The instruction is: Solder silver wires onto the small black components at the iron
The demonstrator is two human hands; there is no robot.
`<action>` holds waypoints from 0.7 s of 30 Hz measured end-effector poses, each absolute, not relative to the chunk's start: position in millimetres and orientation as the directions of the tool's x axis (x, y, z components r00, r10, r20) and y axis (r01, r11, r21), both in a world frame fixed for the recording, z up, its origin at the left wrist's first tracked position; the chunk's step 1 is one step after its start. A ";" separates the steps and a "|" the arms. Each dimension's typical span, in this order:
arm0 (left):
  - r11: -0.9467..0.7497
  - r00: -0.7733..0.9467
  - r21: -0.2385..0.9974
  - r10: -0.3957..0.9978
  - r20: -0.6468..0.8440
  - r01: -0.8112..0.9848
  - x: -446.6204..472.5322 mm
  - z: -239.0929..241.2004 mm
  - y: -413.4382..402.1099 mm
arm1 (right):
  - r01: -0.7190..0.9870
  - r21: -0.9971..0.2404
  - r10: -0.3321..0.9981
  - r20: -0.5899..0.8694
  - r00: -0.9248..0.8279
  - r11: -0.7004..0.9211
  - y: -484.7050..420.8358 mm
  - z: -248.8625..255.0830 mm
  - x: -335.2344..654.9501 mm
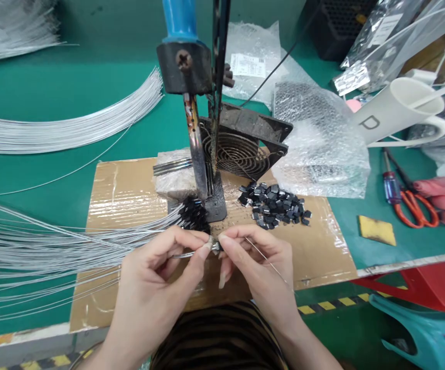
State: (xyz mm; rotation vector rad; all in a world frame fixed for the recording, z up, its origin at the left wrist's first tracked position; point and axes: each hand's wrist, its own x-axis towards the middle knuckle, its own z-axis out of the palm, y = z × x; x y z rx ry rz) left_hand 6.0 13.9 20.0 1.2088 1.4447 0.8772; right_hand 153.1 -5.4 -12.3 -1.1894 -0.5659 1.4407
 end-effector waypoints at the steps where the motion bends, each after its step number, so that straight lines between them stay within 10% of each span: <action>1: 0.221 0.036 0.947 0.971 -0.236 0.235 5.6 19.7 14.6 | -0.444 -0.858 0.927 -0.350 0.137 -0.258 -5.4 -12.3 152.6; 21: 0.128 0.039 0.950 0.989 -0.145 0.284 7.5 14.7 30.6 | 0.172 -0.985 0.975 0.021 0.220 -0.018 -20.9 -16.6 166.6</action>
